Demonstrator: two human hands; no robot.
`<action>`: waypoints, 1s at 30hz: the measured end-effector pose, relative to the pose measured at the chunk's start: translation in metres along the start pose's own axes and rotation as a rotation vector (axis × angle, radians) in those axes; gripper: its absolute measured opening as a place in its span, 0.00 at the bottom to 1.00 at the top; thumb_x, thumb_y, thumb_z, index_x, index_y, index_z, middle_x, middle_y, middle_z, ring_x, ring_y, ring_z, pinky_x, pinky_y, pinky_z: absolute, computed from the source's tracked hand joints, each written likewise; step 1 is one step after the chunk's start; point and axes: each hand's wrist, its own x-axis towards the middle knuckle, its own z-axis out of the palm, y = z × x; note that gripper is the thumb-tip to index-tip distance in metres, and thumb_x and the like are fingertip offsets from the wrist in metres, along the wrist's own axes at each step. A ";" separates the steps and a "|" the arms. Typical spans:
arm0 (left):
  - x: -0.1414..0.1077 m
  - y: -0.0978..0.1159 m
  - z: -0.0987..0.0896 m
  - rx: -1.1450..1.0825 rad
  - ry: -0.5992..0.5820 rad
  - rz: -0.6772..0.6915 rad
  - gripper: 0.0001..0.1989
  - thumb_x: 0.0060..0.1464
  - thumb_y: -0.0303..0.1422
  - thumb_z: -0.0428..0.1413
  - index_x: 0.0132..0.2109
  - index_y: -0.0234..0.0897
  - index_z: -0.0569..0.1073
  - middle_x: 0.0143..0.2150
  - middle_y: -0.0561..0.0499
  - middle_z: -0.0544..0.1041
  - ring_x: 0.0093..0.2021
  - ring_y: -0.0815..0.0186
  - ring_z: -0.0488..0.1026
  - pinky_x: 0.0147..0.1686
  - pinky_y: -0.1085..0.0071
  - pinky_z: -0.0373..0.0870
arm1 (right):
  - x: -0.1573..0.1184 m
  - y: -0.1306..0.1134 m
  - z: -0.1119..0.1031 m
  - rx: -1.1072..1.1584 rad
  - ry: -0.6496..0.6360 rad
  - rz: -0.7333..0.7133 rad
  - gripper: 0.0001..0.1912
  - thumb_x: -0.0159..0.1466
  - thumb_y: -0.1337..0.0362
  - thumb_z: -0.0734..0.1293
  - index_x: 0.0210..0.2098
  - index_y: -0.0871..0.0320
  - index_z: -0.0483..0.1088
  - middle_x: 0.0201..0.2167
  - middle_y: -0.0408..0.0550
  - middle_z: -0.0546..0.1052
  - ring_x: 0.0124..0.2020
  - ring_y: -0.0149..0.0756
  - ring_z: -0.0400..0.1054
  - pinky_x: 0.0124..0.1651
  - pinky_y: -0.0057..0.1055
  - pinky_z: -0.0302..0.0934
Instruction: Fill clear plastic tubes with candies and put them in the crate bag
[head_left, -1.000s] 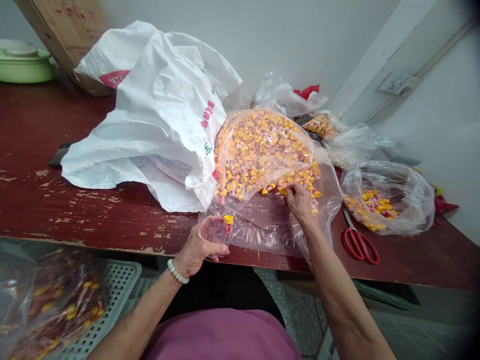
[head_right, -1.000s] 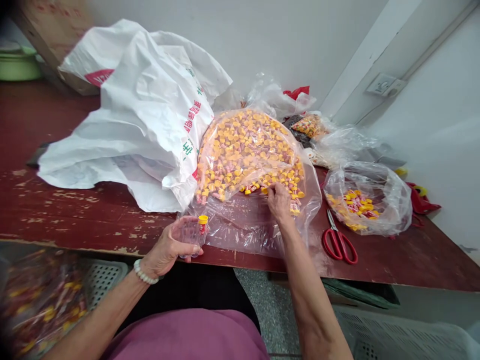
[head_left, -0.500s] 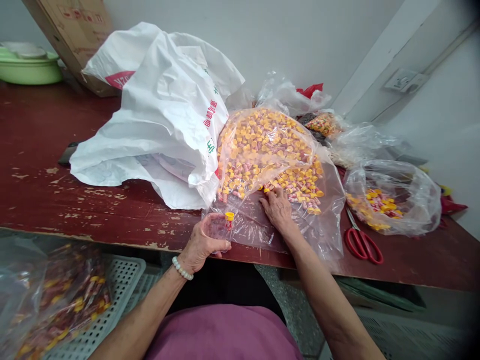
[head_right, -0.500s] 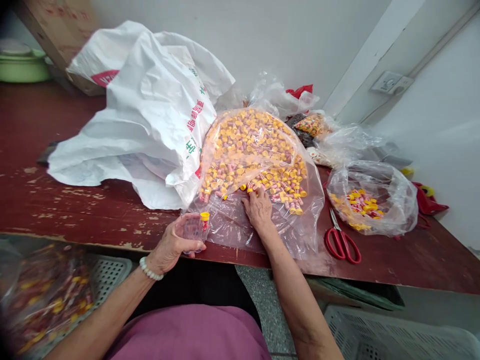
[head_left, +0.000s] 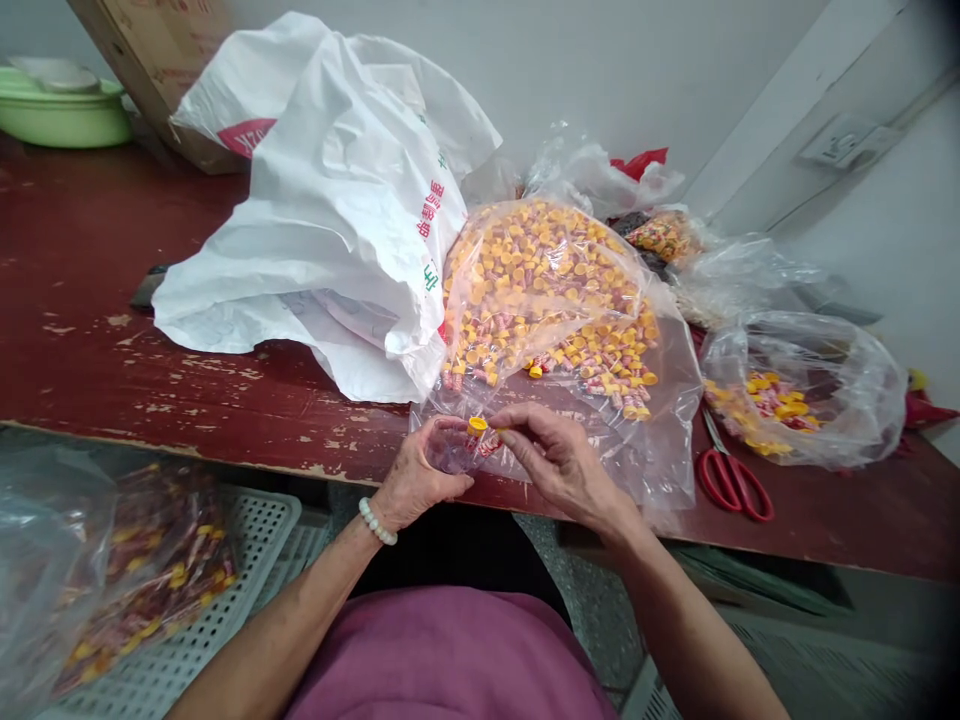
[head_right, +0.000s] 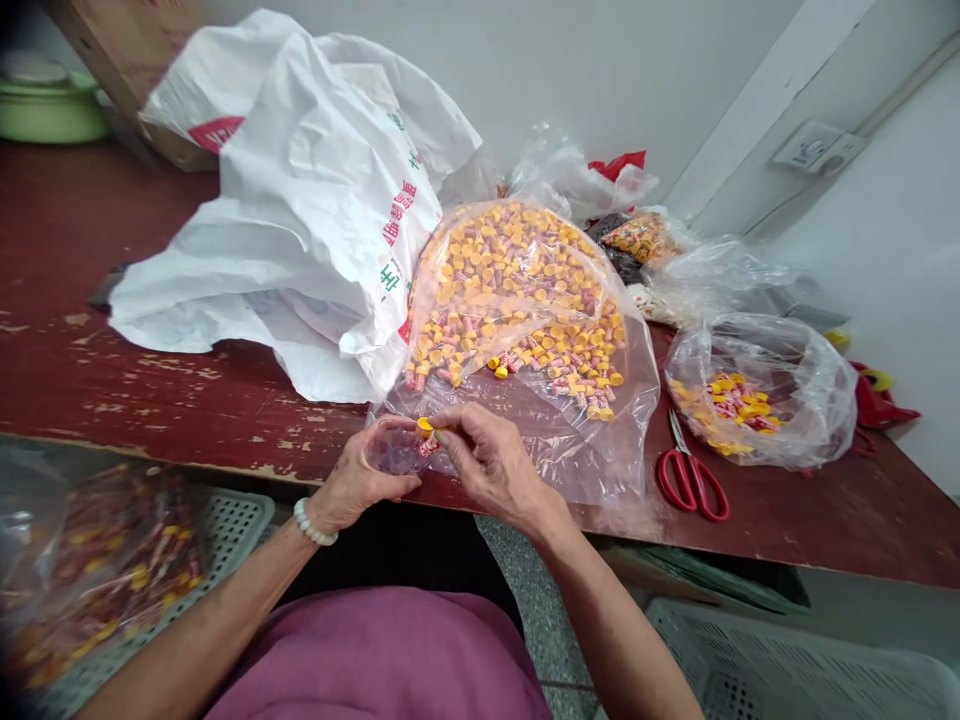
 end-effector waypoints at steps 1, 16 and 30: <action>0.000 0.000 0.000 -0.013 -0.005 -0.023 0.28 0.33 0.23 0.63 0.46 0.35 0.68 0.43 0.47 0.75 0.31 0.69 0.72 0.24 0.77 0.70 | 0.000 -0.002 0.001 -0.032 -0.004 -0.037 0.09 0.65 0.64 0.61 0.42 0.56 0.70 0.35 0.46 0.75 0.36 0.32 0.69 0.39 0.30 0.63; 0.000 -0.008 -0.003 -0.319 -0.070 -0.144 0.31 0.32 0.21 0.65 0.47 0.38 0.66 0.39 0.50 0.75 0.26 0.66 0.73 0.14 0.77 0.65 | -0.003 0.007 0.009 -0.157 -0.086 -0.116 0.24 0.61 0.57 0.66 0.55 0.53 0.60 0.52 0.54 0.67 0.51 0.42 0.64 0.49 0.39 0.63; 0.006 -0.007 -0.008 -0.308 0.034 -0.153 0.31 0.32 0.18 0.60 0.48 0.35 0.67 0.33 0.52 0.75 0.22 0.69 0.70 0.14 0.77 0.63 | 0.000 0.025 0.048 -0.319 -0.016 -0.296 0.25 0.53 0.57 0.71 0.47 0.57 0.63 0.46 0.55 0.68 0.46 0.44 0.64 0.48 0.41 0.62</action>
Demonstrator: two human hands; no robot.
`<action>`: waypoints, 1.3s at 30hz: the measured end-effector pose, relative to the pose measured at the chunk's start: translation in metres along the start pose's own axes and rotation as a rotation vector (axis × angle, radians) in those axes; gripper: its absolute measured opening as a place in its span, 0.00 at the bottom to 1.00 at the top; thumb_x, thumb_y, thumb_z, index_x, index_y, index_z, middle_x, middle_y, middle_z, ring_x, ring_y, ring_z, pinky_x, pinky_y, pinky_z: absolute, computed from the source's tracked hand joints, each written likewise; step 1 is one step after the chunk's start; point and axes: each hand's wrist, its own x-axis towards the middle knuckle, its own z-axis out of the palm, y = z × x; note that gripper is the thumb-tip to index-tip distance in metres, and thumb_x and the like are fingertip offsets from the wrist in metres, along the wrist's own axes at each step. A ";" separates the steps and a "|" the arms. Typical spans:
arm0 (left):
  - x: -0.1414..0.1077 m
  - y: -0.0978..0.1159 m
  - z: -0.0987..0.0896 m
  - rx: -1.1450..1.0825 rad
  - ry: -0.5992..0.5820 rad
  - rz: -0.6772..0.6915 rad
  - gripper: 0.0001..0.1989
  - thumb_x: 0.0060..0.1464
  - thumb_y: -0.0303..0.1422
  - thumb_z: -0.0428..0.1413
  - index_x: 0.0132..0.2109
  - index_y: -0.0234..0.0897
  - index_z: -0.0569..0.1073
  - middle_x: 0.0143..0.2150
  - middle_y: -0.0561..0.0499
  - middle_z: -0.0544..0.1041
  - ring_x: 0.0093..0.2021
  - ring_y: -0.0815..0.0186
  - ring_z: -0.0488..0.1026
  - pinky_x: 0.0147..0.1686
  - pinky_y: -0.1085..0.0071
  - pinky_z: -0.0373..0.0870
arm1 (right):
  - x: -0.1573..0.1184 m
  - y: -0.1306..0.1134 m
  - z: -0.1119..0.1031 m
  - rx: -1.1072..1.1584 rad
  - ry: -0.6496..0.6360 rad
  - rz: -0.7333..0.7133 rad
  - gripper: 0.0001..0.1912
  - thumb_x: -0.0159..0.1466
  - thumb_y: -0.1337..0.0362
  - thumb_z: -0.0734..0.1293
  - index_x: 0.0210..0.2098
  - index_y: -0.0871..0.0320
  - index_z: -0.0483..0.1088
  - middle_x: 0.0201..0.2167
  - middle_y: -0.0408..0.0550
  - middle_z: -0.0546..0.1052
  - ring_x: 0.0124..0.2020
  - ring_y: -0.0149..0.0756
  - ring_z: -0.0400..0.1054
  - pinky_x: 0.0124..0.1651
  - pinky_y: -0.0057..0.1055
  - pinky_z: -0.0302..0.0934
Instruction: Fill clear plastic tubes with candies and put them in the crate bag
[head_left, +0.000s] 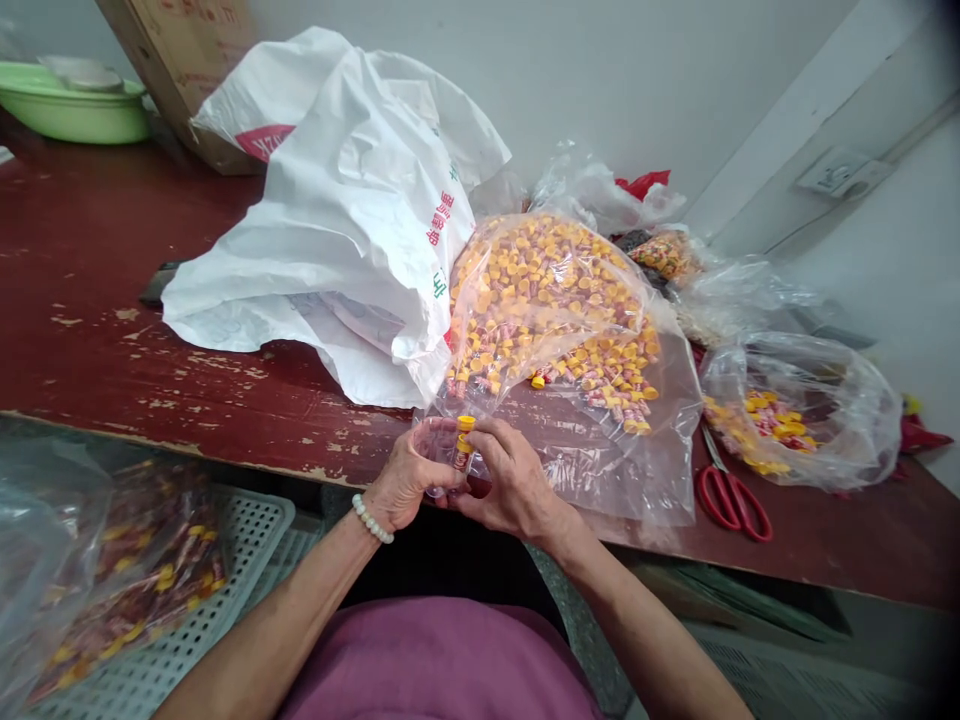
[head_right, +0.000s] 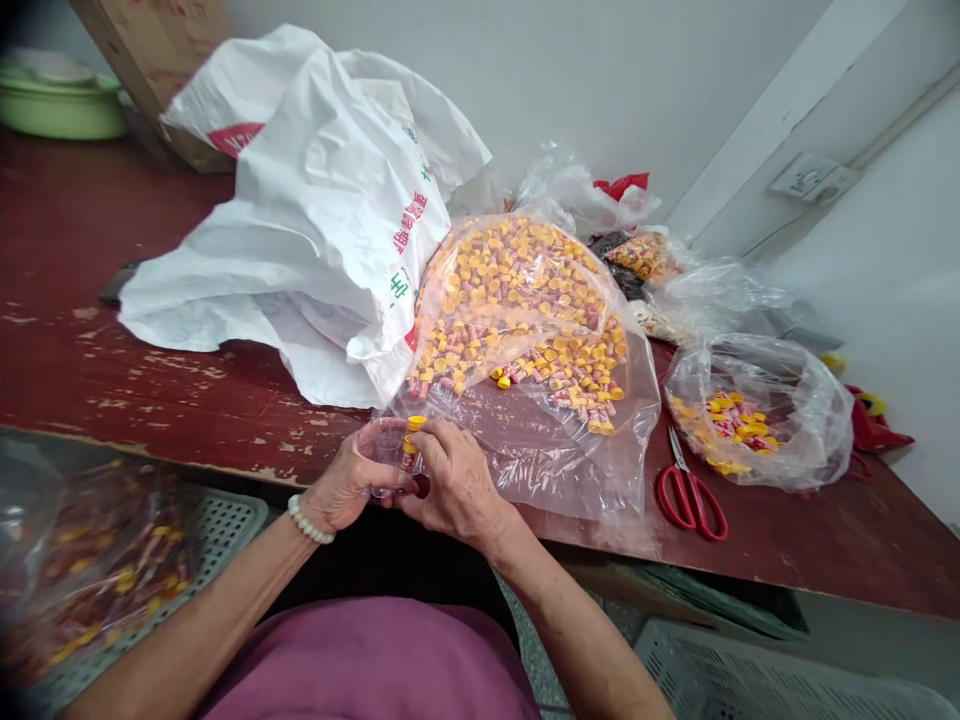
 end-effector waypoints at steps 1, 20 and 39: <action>0.000 0.000 -0.002 0.000 0.016 0.013 0.31 0.32 0.18 0.60 0.48 0.35 0.66 0.33 0.52 0.75 0.22 0.69 0.70 0.14 0.77 0.63 | 0.002 0.004 -0.004 0.060 -0.038 0.004 0.26 0.53 0.55 0.71 0.48 0.57 0.63 0.48 0.54 0.68 0.47 0.43 0.64 0.48 0.39 0.63; 0.004 -0.007 -0.005 0.279 0.037 0.303 0.28 0.33 0.21 0.62 0.46 0.34 0.66 0.42 0.47 0.75 0.40 0.64 0.74 0.39 0.70 0.72 | 0.016 0.108 -0.028 -0.235 0.240 0.682 0.12 0.64 0.59 0.59 0.42 0.61 0.67 0.35 0.52 0.74 0.33 0.37 0.68 0.37 0.34 0.62; 0.002 -0.002 0.004 0.444 -0.050 0.299 0.28 0.32 0.20 0.59 0.46 0.33 0.67 0.40 0.50 0.74 0.36 0.66 0.73 0.35 0.71 0.72 | 0.008 0.008 -0.030 0.026 -0.022 0.057 0.23 0.56 0.80 0.56 0.44 0.54 0.69 0.52 0.51 0.64 0.54 0.41 0.59 0.53 0.43 0.59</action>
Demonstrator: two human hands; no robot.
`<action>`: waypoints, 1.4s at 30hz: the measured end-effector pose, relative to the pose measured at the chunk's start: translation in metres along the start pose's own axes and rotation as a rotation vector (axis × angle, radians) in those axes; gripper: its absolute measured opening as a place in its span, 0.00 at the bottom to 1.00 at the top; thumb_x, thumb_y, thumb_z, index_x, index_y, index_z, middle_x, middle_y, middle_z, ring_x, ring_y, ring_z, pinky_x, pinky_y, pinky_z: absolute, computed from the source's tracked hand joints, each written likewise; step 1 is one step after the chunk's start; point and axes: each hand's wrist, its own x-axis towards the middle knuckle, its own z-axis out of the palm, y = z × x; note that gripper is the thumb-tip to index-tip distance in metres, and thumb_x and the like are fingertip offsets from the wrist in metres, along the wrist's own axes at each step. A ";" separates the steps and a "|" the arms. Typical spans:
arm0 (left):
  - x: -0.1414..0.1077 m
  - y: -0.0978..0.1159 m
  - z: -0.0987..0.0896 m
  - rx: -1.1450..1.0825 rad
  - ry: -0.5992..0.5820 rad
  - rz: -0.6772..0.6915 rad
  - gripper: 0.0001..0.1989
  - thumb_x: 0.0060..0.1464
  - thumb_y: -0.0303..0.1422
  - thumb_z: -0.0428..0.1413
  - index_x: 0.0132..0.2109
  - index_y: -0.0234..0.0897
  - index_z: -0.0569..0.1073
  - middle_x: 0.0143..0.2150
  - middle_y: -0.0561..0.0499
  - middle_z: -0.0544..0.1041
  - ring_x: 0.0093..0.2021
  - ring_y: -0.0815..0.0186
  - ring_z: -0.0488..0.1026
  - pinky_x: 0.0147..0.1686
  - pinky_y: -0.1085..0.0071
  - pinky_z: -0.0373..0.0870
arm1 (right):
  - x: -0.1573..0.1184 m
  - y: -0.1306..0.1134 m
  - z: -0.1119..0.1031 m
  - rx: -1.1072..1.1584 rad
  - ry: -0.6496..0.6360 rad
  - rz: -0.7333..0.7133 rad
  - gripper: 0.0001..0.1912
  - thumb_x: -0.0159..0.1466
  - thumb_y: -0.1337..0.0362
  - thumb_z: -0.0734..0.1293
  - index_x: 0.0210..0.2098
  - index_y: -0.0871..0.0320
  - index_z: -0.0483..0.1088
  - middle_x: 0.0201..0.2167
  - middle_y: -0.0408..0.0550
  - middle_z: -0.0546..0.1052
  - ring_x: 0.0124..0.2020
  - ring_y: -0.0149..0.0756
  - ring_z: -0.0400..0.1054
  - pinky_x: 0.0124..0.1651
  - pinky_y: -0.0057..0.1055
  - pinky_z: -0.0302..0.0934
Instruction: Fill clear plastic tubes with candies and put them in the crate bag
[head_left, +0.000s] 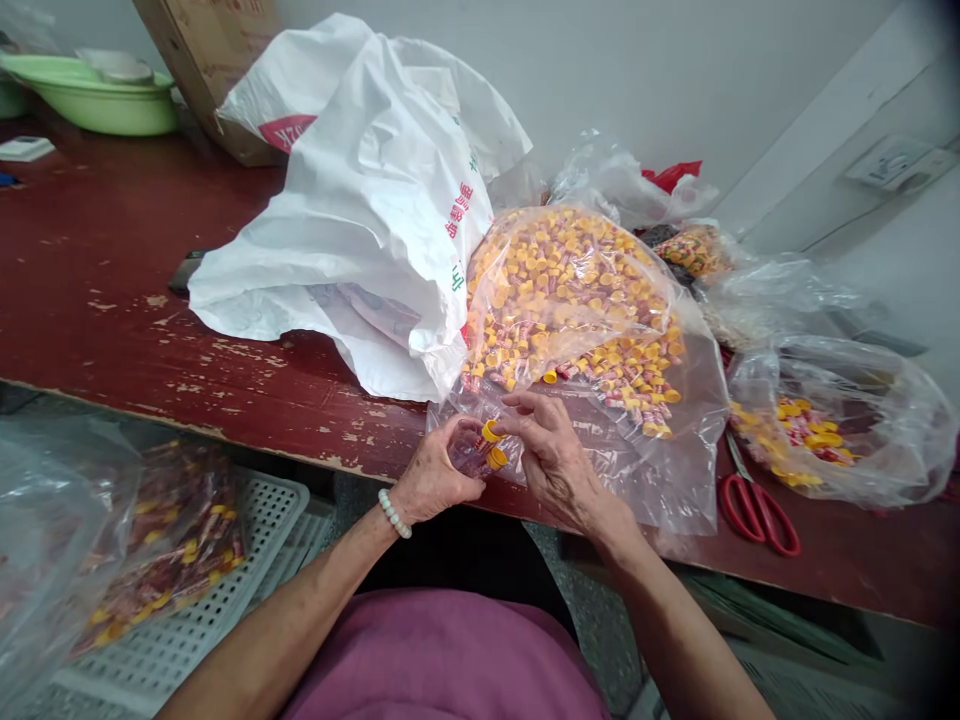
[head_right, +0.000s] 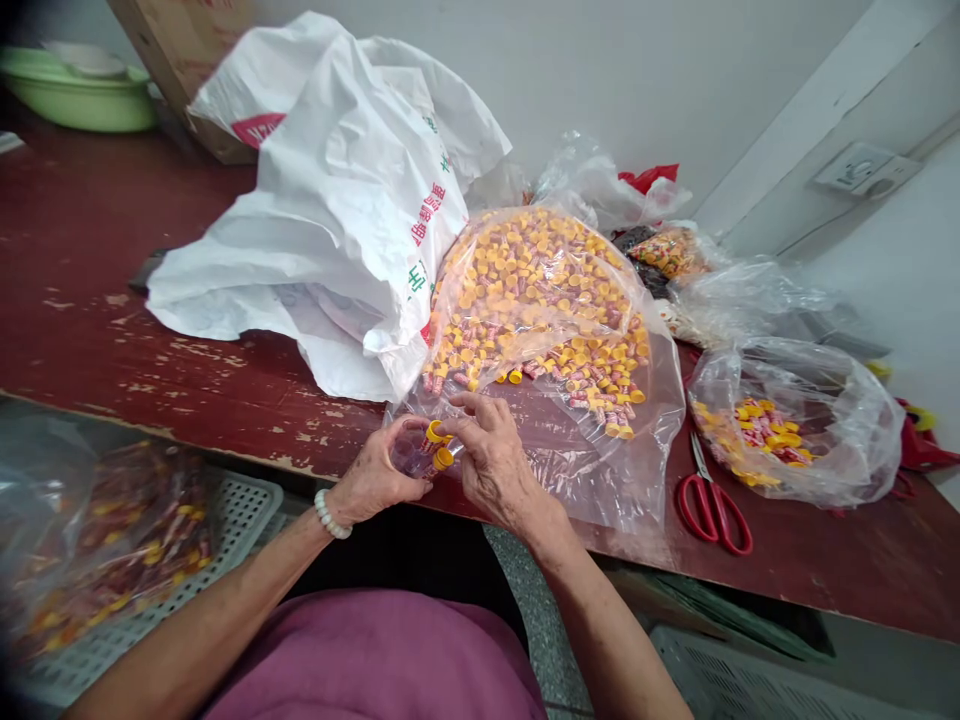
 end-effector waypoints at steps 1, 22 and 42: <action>-0.001 0.001 0.001 -0.023 0.005 -0.057 0.28 0.31 0.20 0.59 0.46 0.33 0.67 0.39 0.50 0.74 0.32 0.67 0.72 0.29 0.73 0.71 | -0.002 0.000 0.005 -0.006 0.009 -0.002 0.25 0.54 0.81 0.55 0.44 0.54 0.69 0.52 0.50 0.64 0.54 0.41 0.59 0.53 0.43 0.59; 0.001 -0.001 -0.002 -0.185 0.147 -0.232 0.33 0.31 0.25 0.64 0.48 0.35 0.63 0.39 0.49 0.73 0.30 0.65 0.73 0.13 0.78 0.67 | 0.034 0.139 0.022 -0.482 0.147 0.644 0.10 0.60 0.67 0.60 0.40 0.62 0.69 0.39 0.61 0.71 0.44 0.50 0.63 0.43 0.41 0.58; 0.005 -0.004 -0.002 0.049 0.148 -0.032 0.28 0.32 0.23 0.63 0.45 0.35 0.66 0.38 0.49 0.76 0.34 0.65 0.73 0.32 0.70 0.71 | 0.000 -0.016 0.006 0.188 0.050 0.129 0.18 0.64 0.66 0.61 0.54 0.53 0.60 0.42 0.50 0.71 0.38 0.35 0.67 0.41 0.34 0.65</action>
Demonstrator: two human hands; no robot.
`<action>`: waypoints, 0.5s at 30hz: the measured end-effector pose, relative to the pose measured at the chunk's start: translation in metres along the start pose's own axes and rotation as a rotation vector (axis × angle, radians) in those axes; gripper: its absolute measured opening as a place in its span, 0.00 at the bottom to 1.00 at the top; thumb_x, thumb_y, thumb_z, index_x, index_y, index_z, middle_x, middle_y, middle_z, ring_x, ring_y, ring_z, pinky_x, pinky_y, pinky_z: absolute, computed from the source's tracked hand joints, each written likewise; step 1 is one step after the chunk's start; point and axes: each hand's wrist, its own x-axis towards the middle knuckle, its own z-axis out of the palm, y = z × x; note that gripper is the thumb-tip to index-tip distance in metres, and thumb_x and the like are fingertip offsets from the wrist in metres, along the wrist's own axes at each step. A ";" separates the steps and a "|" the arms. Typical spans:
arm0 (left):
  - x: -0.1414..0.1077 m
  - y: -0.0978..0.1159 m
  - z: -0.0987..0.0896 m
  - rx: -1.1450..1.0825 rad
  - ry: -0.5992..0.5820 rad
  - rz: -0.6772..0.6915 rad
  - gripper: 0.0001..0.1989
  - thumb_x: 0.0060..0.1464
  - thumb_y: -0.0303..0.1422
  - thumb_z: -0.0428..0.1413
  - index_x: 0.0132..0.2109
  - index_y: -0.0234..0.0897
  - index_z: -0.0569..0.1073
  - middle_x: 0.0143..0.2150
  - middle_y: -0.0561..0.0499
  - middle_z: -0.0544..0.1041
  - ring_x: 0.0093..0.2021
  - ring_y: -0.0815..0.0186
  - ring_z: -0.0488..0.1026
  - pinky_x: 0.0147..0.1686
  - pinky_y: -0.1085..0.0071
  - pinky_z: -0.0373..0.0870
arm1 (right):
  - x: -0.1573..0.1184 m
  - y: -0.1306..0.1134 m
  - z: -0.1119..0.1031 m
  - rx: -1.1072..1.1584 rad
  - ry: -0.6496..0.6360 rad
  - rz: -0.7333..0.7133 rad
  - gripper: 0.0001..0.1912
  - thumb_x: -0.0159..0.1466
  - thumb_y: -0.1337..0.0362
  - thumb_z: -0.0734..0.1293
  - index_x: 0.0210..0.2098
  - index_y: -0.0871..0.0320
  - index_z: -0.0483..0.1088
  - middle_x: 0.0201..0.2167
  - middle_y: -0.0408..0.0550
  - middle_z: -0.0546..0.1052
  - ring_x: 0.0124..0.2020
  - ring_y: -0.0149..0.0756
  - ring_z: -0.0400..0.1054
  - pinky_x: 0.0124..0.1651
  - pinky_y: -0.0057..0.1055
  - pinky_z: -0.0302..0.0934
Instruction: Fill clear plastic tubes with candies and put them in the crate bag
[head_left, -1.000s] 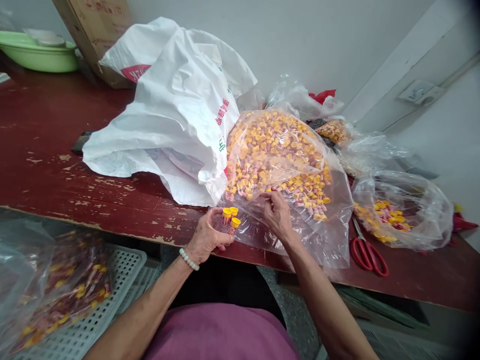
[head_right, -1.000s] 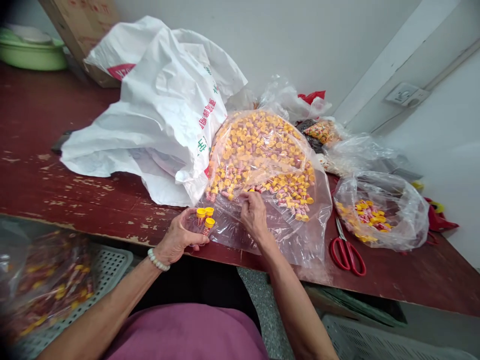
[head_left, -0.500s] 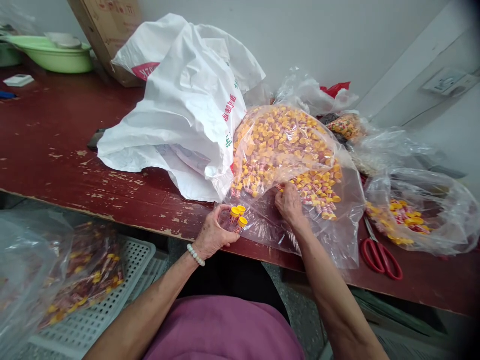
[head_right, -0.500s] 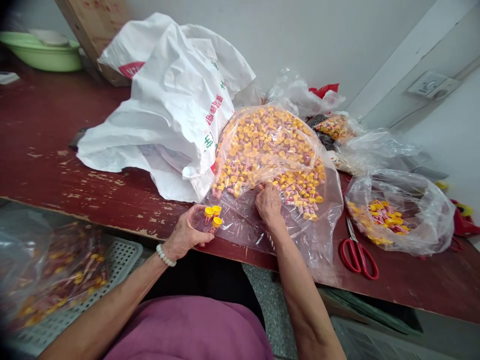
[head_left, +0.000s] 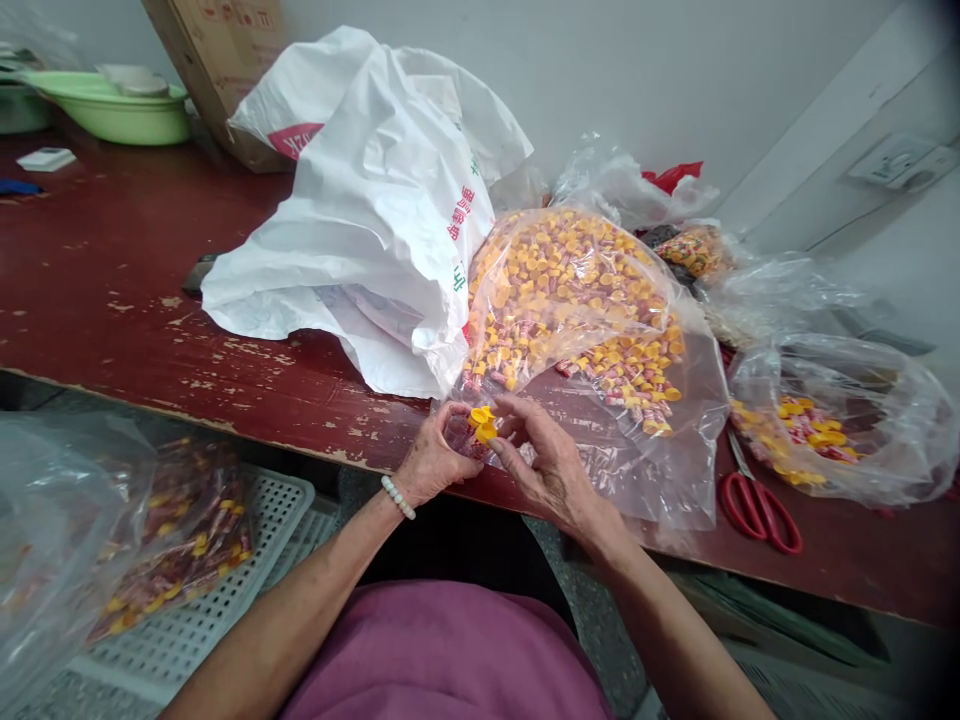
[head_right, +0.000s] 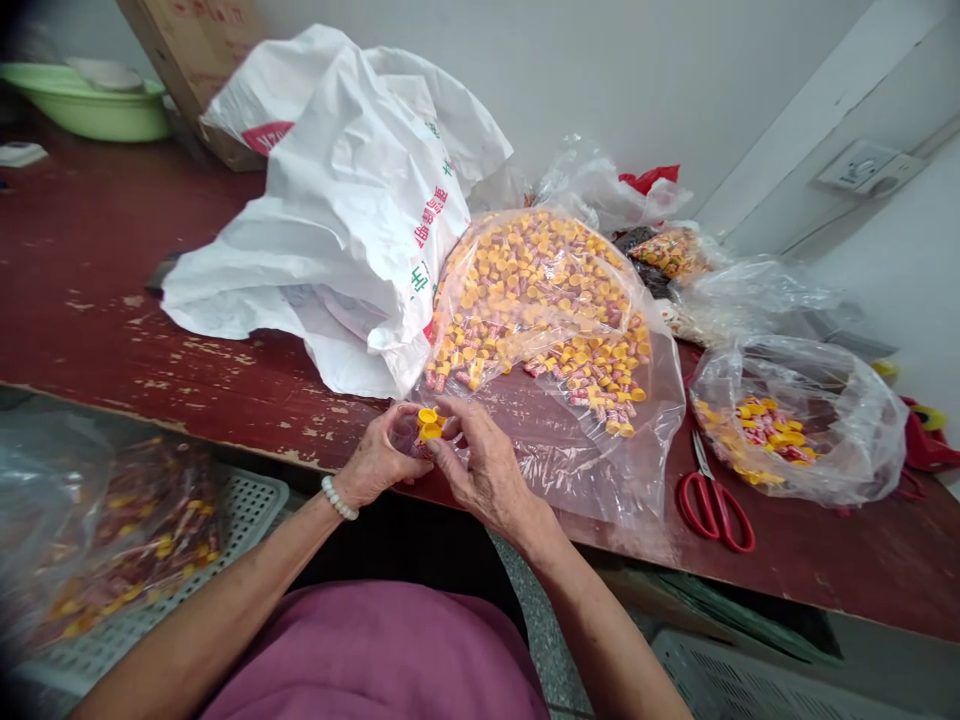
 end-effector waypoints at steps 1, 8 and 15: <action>0.000 -0.002 0.000 0.015 0.005 0.009 0.29 0.32 0.23 0.63 0.46 0.34 0.66 0.39 0.48 0.76 0.35 0.64 0.73 0.34 0.69 0.71 | 0.000 0.002 -0.001 -0.005 0.029 0.004 0.17 0.64 0.67 0.61 0.53 0.53 0.61 0.42 0.50 0.70 0.37 0.34 0.66 0.40 0.34 0.65; 0.003 -0.004 -0.001 0.012 -0.019 0.042 0.28 0.32 0.22 0.61 0.45 0.33 0.66 0.41 0.47 0.75 0.39 0.62 0.73 0.38 0.68 0.70 | -0.010 0.006 0.011 -0.283 -0.033 -0.123 0.22 0.58 0.78 0.57 0.46 0.50 0.69 0.48 0.50 0.66 0.47 0.42 0.61 0.47 0.44 0.61; -0.001 0.000 -0.001 -0.081 0.004 -0.074 0.30 0.31 0.24 0.63 0.47 0.34 0.66 0.40 0.48 0.75 0.32 0.65 0.73 0.23 0.74 0.70 | -0.015 0.018 0.014 -0.061 0.060 -0.034 0.20 0.59 0.76 0.56 0.44 0.51 0.70 0.50 0.49 0.65 0.48 0.38 0.63 0.49 0.40 0.62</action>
